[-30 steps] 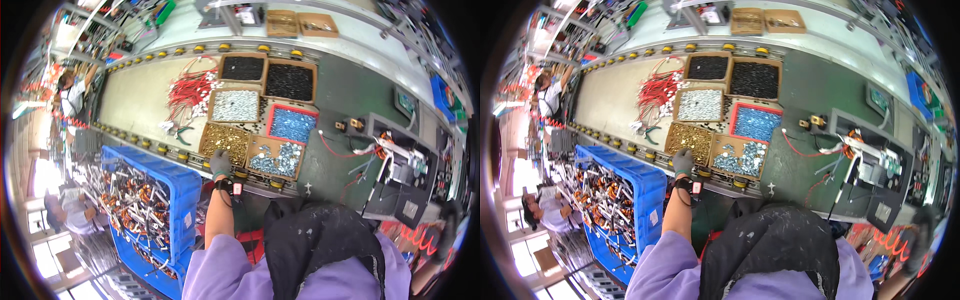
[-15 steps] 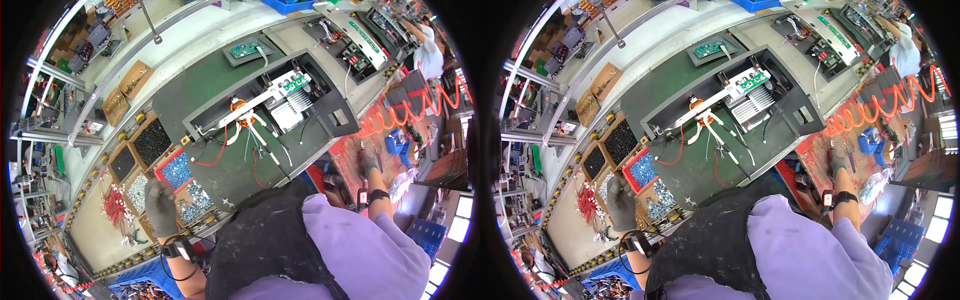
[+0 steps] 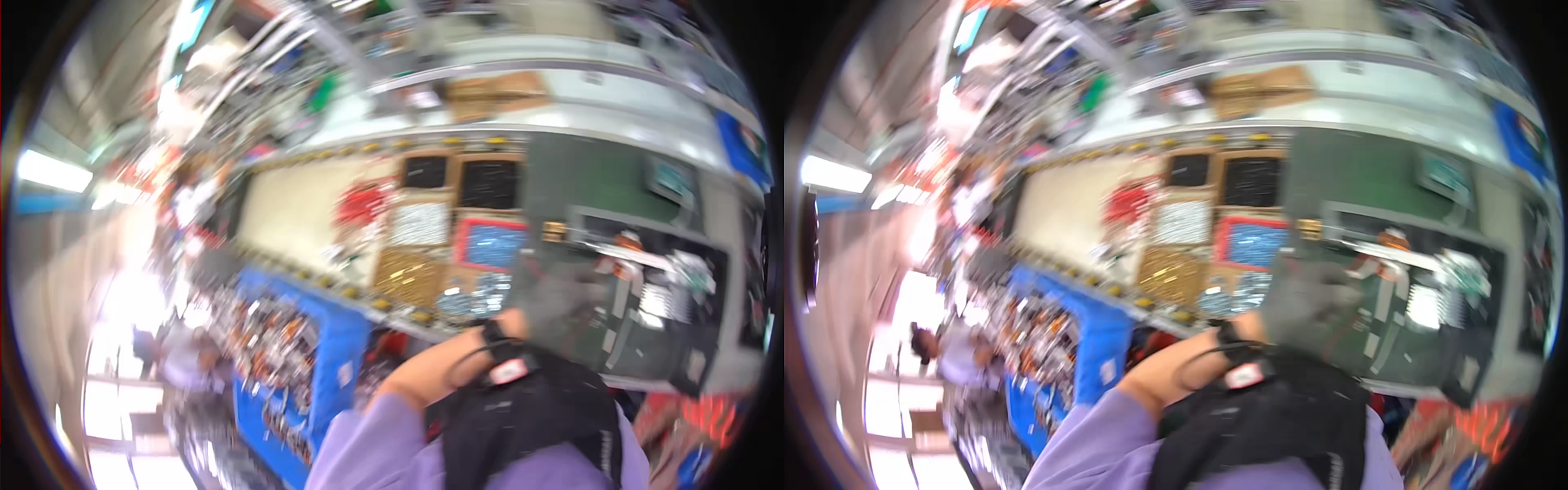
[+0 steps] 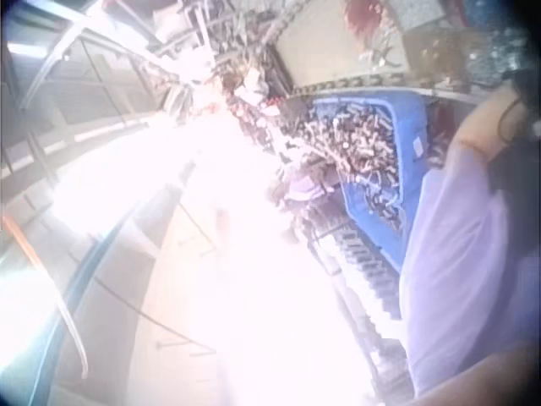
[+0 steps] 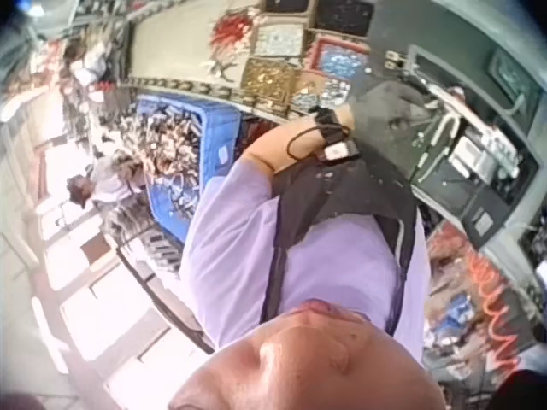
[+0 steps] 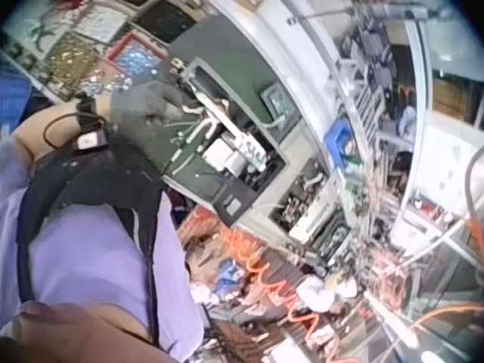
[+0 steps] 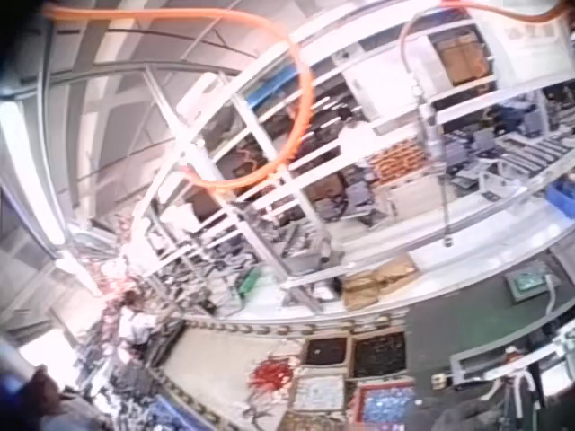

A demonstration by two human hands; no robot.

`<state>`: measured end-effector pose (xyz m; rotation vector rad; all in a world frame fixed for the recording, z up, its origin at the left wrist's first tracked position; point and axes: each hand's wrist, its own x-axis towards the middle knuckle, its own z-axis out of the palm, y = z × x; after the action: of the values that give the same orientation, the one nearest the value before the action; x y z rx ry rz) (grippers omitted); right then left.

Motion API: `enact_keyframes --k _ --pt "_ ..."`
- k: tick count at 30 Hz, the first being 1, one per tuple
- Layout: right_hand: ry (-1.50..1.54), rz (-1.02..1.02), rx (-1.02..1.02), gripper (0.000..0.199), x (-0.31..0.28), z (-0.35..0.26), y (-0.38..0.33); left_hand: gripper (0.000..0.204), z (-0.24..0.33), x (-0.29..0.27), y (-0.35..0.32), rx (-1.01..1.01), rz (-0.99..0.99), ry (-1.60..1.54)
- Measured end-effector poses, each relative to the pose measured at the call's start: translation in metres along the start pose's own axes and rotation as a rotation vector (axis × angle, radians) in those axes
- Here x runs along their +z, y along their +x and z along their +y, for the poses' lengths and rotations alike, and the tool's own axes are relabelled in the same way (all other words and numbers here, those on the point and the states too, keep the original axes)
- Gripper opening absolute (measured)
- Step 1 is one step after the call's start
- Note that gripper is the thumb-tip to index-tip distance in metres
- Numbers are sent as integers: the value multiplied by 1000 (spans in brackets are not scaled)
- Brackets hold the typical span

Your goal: Assemble internal components of an electronic device housing using a power screwdriver.

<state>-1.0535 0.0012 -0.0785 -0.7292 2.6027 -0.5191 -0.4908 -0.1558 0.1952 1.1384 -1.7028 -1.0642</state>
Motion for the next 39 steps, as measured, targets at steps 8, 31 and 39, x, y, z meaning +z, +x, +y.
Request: enact_keyframes --k 8,31,39 --pt "802 -226 48 52 -48 -45 -28 14 -4 -4 -9 -649 38 -823" --pt "1508 -1527 -897 54 -99 -362 -250 18 11 24 -38 -533 -29 -1049" --pt "1431 -1067 -916 45 -120 -351 -204 33 46 76 -5 -604 -15 -983"
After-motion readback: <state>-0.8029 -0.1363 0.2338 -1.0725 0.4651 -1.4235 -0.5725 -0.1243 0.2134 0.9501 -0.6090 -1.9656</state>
